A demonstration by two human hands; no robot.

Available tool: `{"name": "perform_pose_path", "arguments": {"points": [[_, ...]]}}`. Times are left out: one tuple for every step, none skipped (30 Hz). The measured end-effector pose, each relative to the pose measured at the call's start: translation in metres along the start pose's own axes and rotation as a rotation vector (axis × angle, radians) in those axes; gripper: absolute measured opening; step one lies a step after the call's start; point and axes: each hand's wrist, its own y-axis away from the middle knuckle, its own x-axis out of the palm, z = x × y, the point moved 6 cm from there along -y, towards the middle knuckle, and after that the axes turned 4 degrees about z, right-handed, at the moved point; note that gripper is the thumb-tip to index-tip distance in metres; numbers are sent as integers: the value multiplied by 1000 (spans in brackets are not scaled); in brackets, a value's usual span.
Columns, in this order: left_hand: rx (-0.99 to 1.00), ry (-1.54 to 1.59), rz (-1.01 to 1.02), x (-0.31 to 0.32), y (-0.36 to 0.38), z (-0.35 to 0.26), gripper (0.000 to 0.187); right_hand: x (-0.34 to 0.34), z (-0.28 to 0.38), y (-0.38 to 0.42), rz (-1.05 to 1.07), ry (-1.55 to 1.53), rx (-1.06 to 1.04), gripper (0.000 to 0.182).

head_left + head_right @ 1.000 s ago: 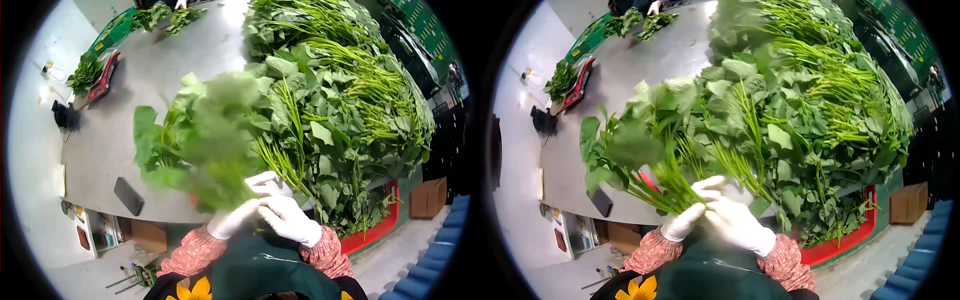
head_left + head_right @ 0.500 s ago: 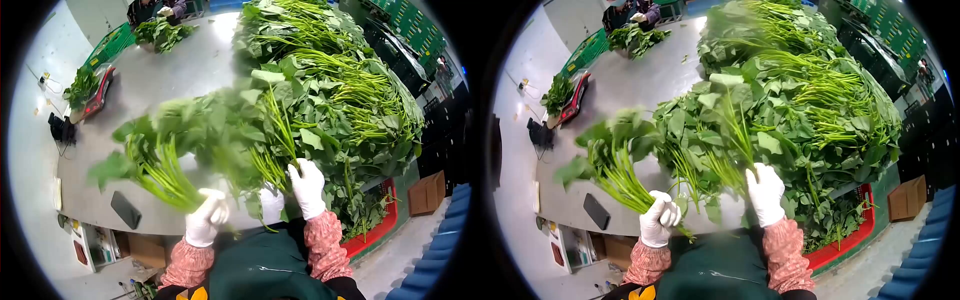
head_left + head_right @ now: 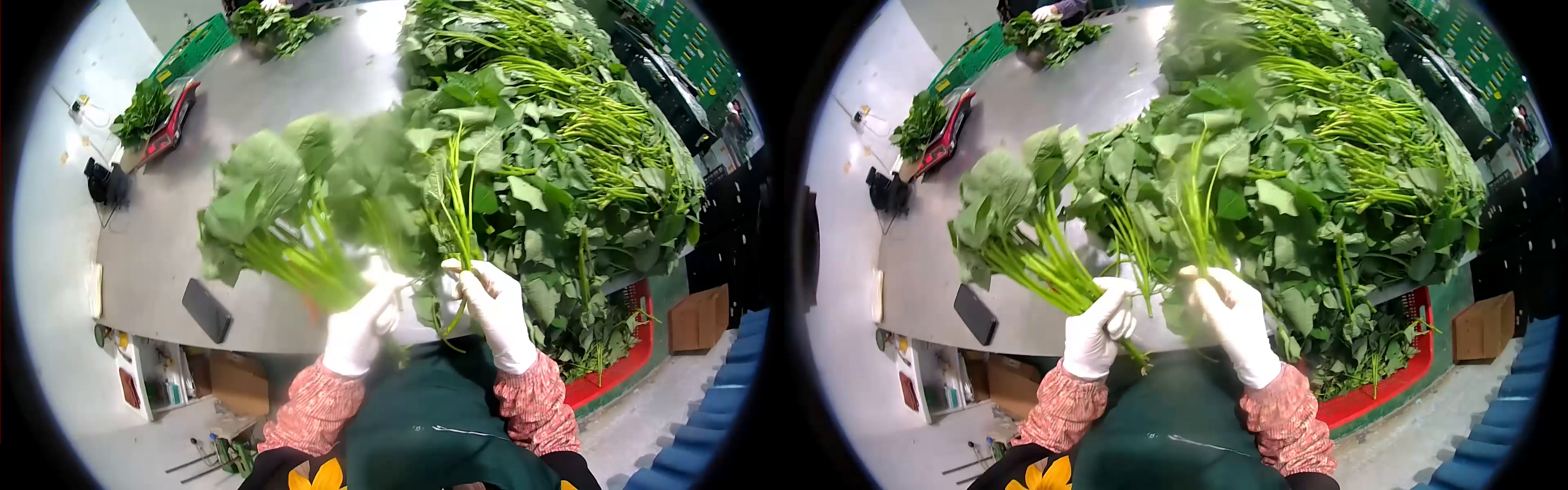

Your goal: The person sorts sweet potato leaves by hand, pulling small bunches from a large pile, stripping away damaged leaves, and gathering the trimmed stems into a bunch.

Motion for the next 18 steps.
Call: {"name": "perform_pose_path", "arguments": {"points": [[16,-29,45,2,-4,-1,16,4,-5,1,-23,47,-31,21],[5,-27,37,2,-7,1,16,8,-2,3,-56,237,-151,23],[-22,-59,-11,3,-10,4,16,13,0,6,-49,373,-170,25],[-51,-92,-59,3,-13,8,16,18,2,9,-42,509,-190,28],[-44,-151,-39,2,-15,10,19,26,14,13,-74,682,-430,31],[-74,-170,-91,4,-14,13,19,29,12,17,-79,814,-566,36],[-40,-136,-76,5,-16,16,16,33,10,19,-73,909,-568,37],[-7,-102,-57,6,-18,18,13,35,11,22,-68,1005,-568,38],[-21,-88,-56,4,-18,22,11,35,7,23,-35,1003,-522,39],[-36,-73,-53,2,-19,24,9,34,4,23,-3,1001,-477,41],[-48,-57,-48,1,-19,27,8,33,2,24,29,1000,-434,42],[-64,-42,-54,-1,-19,29,7,29,1,21,61,849,-333,43],[-78,-26,-60,-2,-18,31,7,27,1,17,92,696,-234,44],[-91,-11,-67,-3,-17,33,7,26,-2,12,122,543,-139,45],[-99,4,-93,-3,-14,36,9,22,-12,7,159,574,22,48],[-154,38,-71,-1,-11,39,11,21,-26,1,143,310,-1,43],[-161,63,-50,2,-10,45,10,19,-34,-5,77,235,-67,39],[-170,88,-29,4,-10,52,10,20,-27,-6,30,199,-135,30]]}}
